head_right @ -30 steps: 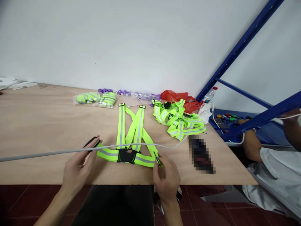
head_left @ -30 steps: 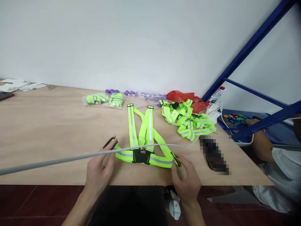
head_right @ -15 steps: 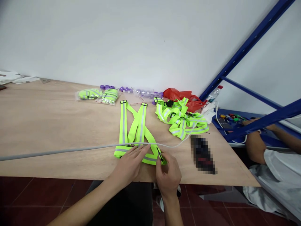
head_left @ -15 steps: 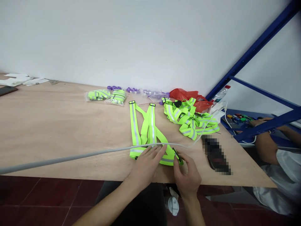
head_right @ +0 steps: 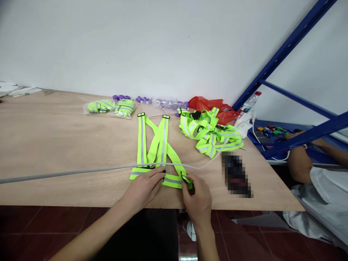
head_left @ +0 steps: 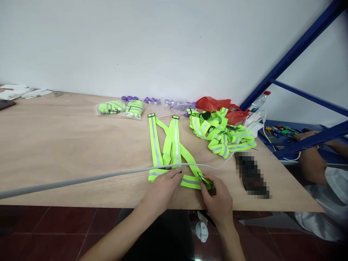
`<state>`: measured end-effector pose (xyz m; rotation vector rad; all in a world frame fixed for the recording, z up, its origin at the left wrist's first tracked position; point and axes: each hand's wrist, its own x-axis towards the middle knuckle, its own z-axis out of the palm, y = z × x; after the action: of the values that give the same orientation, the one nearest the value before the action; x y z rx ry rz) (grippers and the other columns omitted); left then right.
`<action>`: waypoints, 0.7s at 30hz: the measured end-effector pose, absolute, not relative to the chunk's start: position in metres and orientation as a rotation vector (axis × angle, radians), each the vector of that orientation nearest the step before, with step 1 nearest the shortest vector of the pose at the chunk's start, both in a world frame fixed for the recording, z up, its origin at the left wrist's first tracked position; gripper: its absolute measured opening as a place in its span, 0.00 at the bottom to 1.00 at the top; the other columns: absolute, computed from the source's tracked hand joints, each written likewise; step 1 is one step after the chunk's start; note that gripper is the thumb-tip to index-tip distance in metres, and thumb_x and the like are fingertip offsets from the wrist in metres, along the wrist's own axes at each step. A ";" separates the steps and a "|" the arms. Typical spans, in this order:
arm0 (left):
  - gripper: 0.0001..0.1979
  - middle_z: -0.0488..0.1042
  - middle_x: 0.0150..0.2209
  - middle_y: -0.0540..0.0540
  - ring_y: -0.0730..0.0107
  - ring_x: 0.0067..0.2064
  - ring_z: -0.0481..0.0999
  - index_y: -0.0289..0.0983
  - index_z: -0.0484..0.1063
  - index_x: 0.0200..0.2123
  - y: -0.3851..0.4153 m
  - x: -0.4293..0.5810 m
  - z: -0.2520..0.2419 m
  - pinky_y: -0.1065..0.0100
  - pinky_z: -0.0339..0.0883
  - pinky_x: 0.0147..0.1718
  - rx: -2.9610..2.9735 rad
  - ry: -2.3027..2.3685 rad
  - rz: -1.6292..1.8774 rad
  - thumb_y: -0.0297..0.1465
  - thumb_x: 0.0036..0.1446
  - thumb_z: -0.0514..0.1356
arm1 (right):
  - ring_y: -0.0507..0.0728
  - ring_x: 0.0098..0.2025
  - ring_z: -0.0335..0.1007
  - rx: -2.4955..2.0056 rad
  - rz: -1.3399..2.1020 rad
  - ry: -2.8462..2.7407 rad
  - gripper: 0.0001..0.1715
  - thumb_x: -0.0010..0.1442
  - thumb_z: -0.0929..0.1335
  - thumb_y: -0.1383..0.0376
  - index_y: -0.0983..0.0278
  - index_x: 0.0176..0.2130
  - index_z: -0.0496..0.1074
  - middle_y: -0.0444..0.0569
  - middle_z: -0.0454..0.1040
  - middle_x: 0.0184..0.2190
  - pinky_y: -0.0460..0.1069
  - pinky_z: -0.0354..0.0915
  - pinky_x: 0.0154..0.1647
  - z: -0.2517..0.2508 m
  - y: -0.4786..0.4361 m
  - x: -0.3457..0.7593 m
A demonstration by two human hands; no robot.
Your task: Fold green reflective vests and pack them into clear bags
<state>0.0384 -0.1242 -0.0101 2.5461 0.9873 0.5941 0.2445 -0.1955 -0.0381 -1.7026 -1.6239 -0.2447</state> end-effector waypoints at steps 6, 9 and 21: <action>0.11 0.79 0.51 0.41 0.54 0.51 0.79 0.36 0.78 0.32 -0.123 0.032 0.002 0.53 0.76 0.50 2.590 0.990 0.679 0.25 0.66 0.58 | 0.60 0.39 0.78 -1.710 -0.223 -1.595 0.10 0.67 0.67 0.59 0.62 0.44 0.73 0.52 0.81 0.37 0.53 0.72 0.42 -0.037 -0.196 0.244; 0.09 0.78 0.52 0.41 0.51 0.53 0.76 0.39 0.80 0.36 -0.124 0.025 0.009 0.49 0.74 0.50 2.612 0.979 0.681 0.26 0.65 0.59 | 0.60 0.39 0.78 -1.710 -0.217 -1.593 0.10 0.67 0.66 0.59 0.62 0.44 0.73 0.52 0.81 0.37 0.53 0.72 0.42 -0.038 -0.197 0.244; 0.08 0.79 0.50 0.47 0.59 0.51 0.75 0.39 0.76 0.46 -0.118 0.030 0.000 0.55 0.68 0.53 2.624 0.760 0.682 0.26 0.66 0.60 | 0.60 0.42 0.78 -1.701 -0.203 -1.596 0.08 0.66 0.67 0.62 0.62 0.44 0.73 0.52 0.81 0.40 0.54 0.71 0.44 -0.043 -0.196 0.243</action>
<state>0.0299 -0.1184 0.0004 2.6239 0.7602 0.6822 0.2435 -0.1955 -0.0431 -1.7005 -1.5963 -0.2030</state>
